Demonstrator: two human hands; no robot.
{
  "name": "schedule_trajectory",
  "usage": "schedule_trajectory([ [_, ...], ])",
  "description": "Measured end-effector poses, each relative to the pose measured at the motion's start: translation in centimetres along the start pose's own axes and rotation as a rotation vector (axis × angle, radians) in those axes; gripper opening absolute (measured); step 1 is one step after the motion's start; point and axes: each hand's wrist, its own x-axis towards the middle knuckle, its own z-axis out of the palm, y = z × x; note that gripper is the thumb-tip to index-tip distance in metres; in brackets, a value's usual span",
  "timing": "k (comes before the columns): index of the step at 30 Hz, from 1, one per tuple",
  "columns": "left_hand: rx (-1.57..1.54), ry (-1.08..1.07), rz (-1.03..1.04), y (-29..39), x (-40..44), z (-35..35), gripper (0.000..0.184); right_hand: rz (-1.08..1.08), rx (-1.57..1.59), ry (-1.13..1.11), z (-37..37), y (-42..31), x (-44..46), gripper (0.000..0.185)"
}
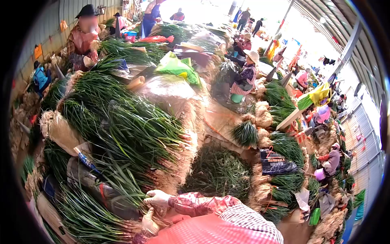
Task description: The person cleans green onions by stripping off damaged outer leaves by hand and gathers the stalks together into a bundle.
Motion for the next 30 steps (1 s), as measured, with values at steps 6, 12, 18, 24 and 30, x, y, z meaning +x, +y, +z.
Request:
schedule_trajectory([
  [6,-0.155,-0.423,-0.283,1.8,0.1,-2.1,0.015,-0.396,-0.824,0.112,0.2,-1.0,-0.5,0.034],
  [12,-0.261,-0.468,-0.107,2.9,-2.4,-1.8,0.019,-0.076,0.13,0.449,-5.6,-2.7,-1.6,0.02],
  [18,-0.174,-0.666,0.177,6.7,-7.0,-1.4,0.02,0.369,-1.213,0.36,-18.7,4.4,-15.7,0.033],
  [24,-0.433,-0.401,0.241,6.3,-3.7,-1.2,0.026,-0.026,-1.435,0.422,-13.4,0.3,-10.5,0.049],
  [30,-0.453,-0.415,0.167,5.2,-2.8,-1.6,0.028,-0.116,-1.473,0.363,-4.1,-0.2,5.5,0.077],
])
